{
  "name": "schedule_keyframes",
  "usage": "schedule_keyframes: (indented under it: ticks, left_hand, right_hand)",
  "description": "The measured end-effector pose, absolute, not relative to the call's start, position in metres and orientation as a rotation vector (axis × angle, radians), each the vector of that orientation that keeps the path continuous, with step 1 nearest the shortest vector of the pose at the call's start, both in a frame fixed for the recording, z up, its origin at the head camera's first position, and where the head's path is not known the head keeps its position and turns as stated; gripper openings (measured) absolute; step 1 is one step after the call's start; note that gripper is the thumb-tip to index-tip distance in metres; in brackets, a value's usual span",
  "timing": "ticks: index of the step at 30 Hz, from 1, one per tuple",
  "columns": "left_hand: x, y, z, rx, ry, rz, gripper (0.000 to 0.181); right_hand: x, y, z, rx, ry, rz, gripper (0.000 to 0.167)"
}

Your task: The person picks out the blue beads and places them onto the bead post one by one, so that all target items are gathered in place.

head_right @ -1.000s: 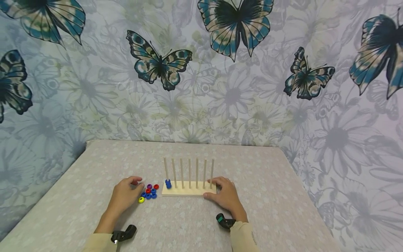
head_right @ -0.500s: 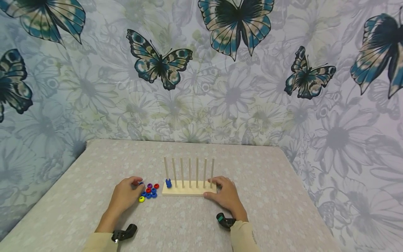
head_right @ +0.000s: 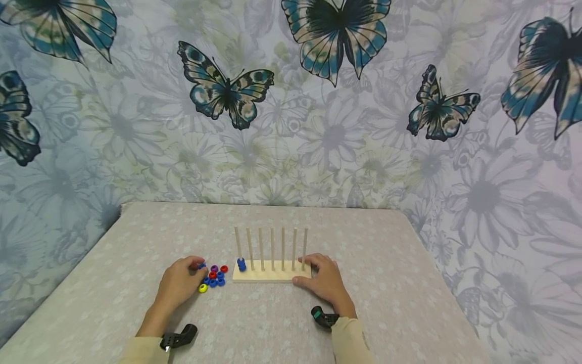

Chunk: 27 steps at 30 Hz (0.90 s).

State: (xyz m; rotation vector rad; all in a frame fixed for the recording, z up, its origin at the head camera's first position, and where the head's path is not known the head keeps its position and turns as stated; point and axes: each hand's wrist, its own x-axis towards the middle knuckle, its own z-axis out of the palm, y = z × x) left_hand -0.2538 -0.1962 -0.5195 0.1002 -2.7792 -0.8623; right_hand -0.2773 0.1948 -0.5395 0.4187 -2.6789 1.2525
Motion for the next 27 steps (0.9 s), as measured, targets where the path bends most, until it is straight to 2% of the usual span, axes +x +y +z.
schedule_keyframes:
  ticks: [27]
  left_hand:
    - [-0.2529,-0.1955,-0.5195,0.114,-2.796,-0.829,0.030]
  right_hand:
    - [-0.2746,0.1933,-0.5373,0.402,-2.698,1.250,0.050]
